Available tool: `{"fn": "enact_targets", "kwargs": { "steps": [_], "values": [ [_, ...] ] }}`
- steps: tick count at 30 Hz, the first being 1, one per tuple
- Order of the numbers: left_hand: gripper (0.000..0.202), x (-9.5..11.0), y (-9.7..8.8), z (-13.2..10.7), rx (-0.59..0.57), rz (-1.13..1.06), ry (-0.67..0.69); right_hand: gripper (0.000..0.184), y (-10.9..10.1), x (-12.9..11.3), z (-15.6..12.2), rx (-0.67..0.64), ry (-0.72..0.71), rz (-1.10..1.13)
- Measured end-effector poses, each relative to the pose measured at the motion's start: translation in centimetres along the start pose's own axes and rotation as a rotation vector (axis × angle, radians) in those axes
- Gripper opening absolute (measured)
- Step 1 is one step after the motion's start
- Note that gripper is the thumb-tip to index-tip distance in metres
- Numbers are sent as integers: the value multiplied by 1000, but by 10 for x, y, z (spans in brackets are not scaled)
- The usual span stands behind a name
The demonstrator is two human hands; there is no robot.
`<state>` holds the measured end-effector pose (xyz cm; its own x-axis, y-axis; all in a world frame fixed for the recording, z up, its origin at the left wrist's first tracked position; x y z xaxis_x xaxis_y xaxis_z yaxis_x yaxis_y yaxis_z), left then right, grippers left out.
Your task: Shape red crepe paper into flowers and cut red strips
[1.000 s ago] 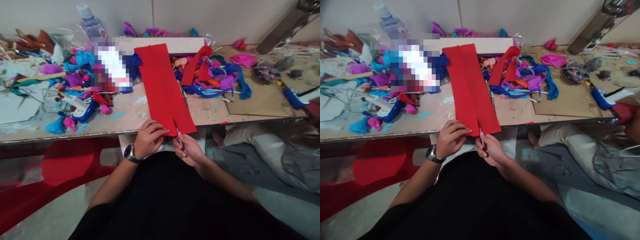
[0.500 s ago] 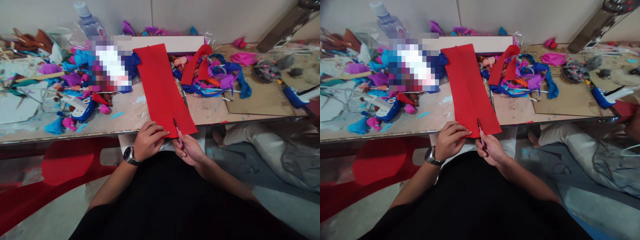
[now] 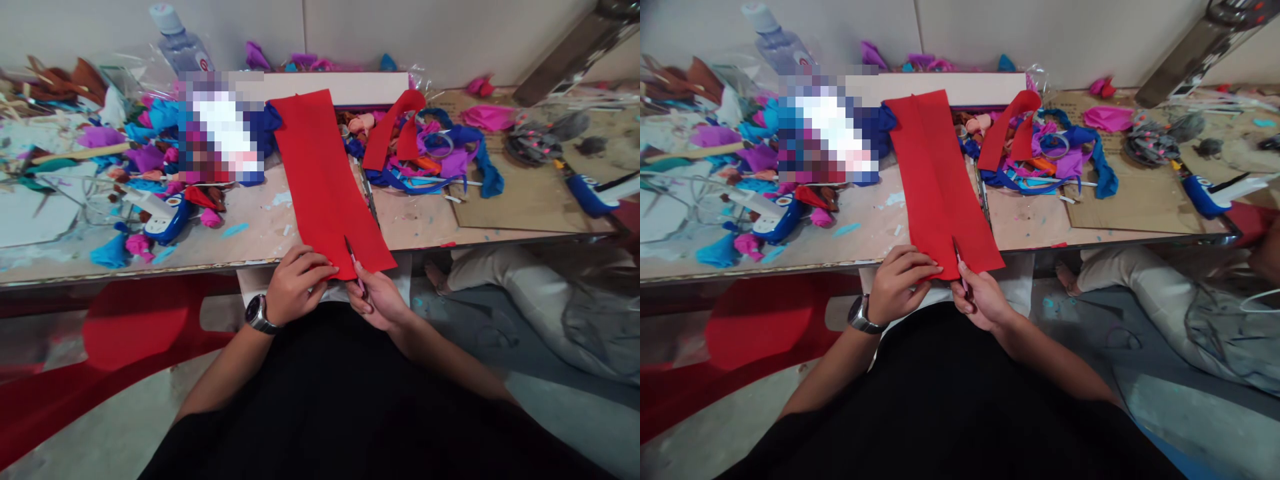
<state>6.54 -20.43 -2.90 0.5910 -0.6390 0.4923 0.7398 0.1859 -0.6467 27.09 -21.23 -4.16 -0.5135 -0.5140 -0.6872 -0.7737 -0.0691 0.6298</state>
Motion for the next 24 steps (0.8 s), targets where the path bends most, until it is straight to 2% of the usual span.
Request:
{"fn": "enact_targets", "kwargs": {
  "steps": [12, 20, 24],
  "values": [
    [28, -3, 1, -4, -14, -1, -43, 54, 2, 0, 0, 6, -5, -15],
    [46, -15, 8, -9, 27, 50, -28, 54, -1, 1, -1, -1, 8, 5],
    [43, -20, 9, -6, 49, 40, -49, 54, -1, 2, -2, -7, 8, 19]
  ]
}}
Point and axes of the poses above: each hand's wrist, its own z-axis towards the middle knuckle, its own y-axis out of the palm, x = y × z, the point moved 1 cm from there along z, towards the middle knuckle, and after that the axes turned 9 degrees about -y, right-handed, at the moved point
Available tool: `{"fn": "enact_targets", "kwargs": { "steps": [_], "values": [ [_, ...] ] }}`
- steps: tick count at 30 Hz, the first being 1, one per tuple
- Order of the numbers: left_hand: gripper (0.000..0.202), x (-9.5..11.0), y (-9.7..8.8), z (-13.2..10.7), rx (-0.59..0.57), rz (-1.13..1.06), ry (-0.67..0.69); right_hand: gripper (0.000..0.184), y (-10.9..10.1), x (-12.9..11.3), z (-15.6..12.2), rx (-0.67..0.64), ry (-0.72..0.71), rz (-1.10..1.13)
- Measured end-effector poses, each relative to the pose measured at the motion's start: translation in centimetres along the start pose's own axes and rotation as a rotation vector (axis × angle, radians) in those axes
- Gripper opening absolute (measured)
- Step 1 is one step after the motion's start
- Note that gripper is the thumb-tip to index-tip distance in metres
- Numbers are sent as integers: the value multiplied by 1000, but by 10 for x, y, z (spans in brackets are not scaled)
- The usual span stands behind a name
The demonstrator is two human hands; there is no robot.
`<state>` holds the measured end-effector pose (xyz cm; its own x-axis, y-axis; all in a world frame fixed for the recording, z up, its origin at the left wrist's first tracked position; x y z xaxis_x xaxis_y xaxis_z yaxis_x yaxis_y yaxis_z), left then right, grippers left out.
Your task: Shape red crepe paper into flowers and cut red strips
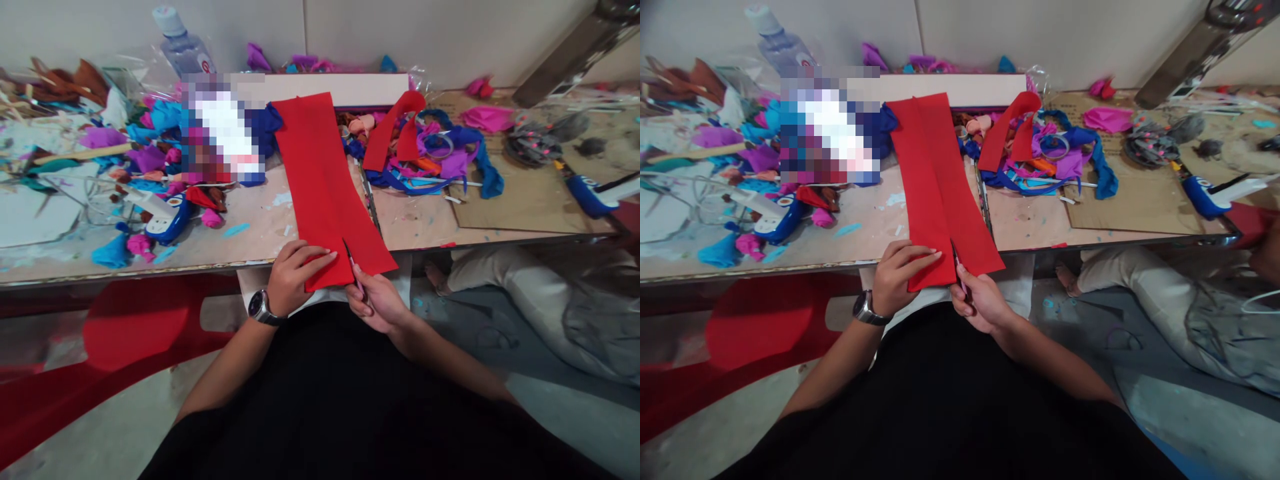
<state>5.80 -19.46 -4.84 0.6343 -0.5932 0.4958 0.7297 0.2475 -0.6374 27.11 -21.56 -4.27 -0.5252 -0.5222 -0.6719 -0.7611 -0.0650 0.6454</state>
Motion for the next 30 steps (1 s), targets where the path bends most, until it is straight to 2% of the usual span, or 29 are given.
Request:
{"fn": "enact_targets", "kwargs": {
  "steps": [6, 16, 30],
  "values": [
    [35, 2, -3, 3, -32, -20, -2, 51, 0, 0, -1, -8, 17, 19],
    [28, 8, -5, 0, -63, -10, 2, 58, 5, 1, 3, 28, -4, 9],
    [31, 8, -5, -1, -58, -27, 4, 58, 9, -1, 3, 38, -15, 2]
  ]
}}
Point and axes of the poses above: each hand's wrist, its own z-axis towards the middle knuckle, its own y-axis out of the palm, x = y × z, the point moved 1 cm from there along z, towards the middle knuckle, and after that the axes turned 9 degrees about -y, right-handed, at the moved point
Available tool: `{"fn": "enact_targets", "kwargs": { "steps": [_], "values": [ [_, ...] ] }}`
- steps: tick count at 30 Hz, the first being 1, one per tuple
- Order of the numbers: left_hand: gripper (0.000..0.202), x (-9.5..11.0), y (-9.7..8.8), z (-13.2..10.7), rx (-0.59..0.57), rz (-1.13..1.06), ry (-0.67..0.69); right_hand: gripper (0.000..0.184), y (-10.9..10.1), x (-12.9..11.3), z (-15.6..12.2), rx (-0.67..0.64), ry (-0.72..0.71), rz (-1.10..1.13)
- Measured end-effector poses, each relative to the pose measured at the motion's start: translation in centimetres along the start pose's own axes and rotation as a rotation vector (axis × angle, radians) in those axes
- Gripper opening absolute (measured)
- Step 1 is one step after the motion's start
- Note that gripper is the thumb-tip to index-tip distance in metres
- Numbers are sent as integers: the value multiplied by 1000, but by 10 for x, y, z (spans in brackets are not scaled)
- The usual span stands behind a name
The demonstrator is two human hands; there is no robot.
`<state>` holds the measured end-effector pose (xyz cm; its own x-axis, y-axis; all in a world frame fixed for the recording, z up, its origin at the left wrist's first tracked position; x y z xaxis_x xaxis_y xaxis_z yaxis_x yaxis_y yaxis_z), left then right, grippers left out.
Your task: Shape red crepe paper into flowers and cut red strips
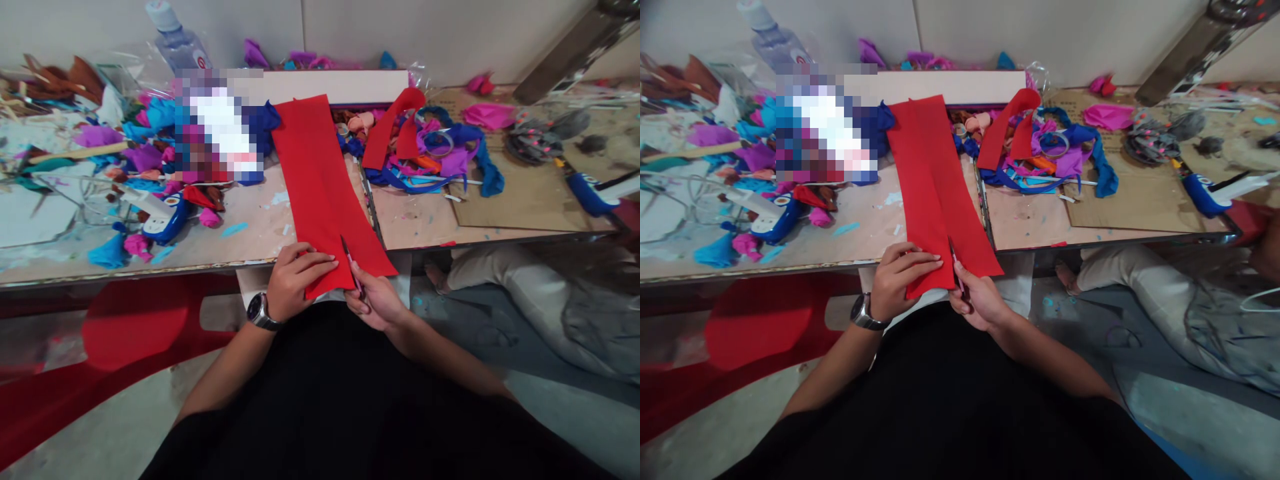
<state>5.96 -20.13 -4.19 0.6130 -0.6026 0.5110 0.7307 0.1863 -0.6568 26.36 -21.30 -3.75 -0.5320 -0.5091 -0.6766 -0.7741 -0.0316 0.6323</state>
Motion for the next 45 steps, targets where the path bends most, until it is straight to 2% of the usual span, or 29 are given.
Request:
{"fn": "enact_targets", "kwargs": {
  "steps": [9, 16, 24, 31, 37, 41, 45],
  "values": [
    [33, 0, -1, 0, -9, 12, 8, 55, -1, 3, 1, -2, -14, -4],
    [42, -8, -1, -4, -7, 69, -5, 56, -1, 1, 0, 4, -37, 6],
    [38, -6, -3, -2, -34, 73, -6, 58, -1, 2, 2, 24, -27, 5],
    [39, -8, -3, -2, -38, 67, -21, 55, -2, -2, -2, -24, -36, -22],
    [51, -9, -4, -2, -13, 41, -17, 54, -3, -6, -5, -83, -15, -29],
    [43, -10, -3, -2, 2, 34, -83, 53, -2, -8, -7, -127, -6, -27],
    [37, -10, -3, -2, -17, 44, -82, 53, -2, -9, -7, -141, 14, -15]
  ]
}}
Point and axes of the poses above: each hand's wrist, its own z-axis towards the middle knuckle, its own y-axis out of the palm, x = y × z, the point moved 1 cm from there along z, towards the middle knuckle, and after that the axes turned 9 degrees about -y, right-handed, at the moved point
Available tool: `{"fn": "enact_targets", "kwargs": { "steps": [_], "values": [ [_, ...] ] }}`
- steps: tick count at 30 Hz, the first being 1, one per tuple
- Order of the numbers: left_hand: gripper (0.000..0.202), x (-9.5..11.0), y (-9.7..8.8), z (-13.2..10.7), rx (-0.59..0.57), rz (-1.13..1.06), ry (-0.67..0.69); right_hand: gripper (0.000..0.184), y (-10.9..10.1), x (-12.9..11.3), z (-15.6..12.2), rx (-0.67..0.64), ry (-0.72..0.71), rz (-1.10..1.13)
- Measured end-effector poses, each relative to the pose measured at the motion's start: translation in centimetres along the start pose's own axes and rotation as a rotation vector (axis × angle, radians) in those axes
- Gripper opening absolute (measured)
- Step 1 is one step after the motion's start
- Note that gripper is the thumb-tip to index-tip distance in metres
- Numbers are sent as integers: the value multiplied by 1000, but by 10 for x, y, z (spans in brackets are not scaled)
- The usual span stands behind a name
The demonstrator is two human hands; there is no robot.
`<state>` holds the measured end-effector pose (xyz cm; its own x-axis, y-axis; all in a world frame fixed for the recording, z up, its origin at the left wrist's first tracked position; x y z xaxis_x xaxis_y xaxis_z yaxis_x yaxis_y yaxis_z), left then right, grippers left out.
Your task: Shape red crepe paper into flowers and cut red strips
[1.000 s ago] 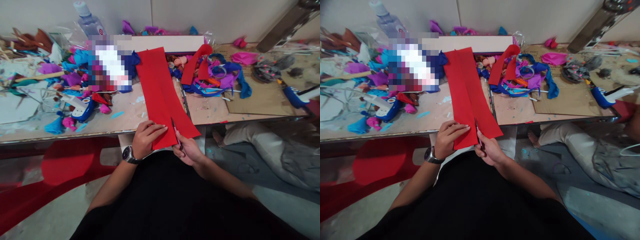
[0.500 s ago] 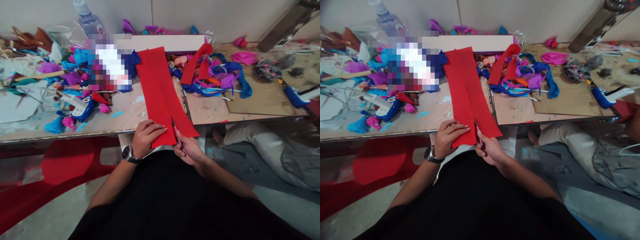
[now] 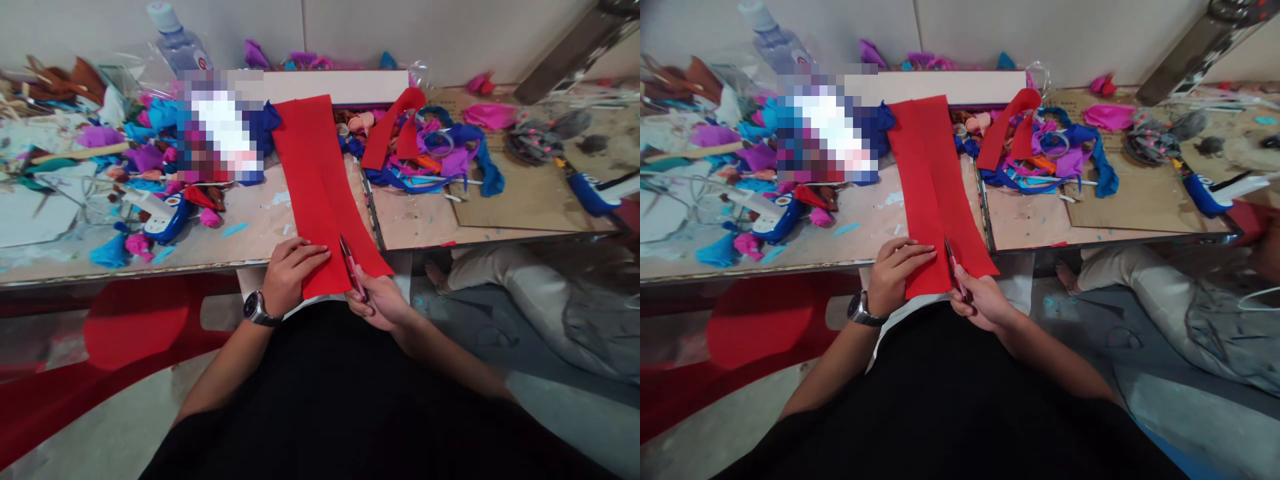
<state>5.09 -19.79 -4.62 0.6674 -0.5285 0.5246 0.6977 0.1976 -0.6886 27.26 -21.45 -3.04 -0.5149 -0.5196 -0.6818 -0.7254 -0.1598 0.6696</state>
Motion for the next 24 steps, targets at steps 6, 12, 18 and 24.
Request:
{"fn": "enact_targets", "kwargs": {
  "steps": [6, 12, 18, 24],
  "values": [
    [39, 1, -3, -2, 17, -10, 36, 53, -1, 2, 1, 64, -25, -11],
    [40, 3, -5, -1, 55, -6, 61, 48, 2, 5, 0, 175, -117, 16],
    [35, 4, -4, 1, 50, 1, 46, 46, 0, 7, 3, 199, -118, -19],
    [35, 6, 2, 2, -40, 8, 71, 55, 1, 6, 5, 282, -180, -37]
  ]
}}
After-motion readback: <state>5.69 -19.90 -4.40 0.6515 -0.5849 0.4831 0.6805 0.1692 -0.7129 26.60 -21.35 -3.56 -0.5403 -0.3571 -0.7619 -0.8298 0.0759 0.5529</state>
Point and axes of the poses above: each hand's wrist, its own z-axis towards the middle knuckle, its own y-axis out of the palm, x = y × z, the point moved 1 cm from there along z, towards the middle knuckle, and after that the axes turned 9 degrees about -y, right-handed, at the moved point
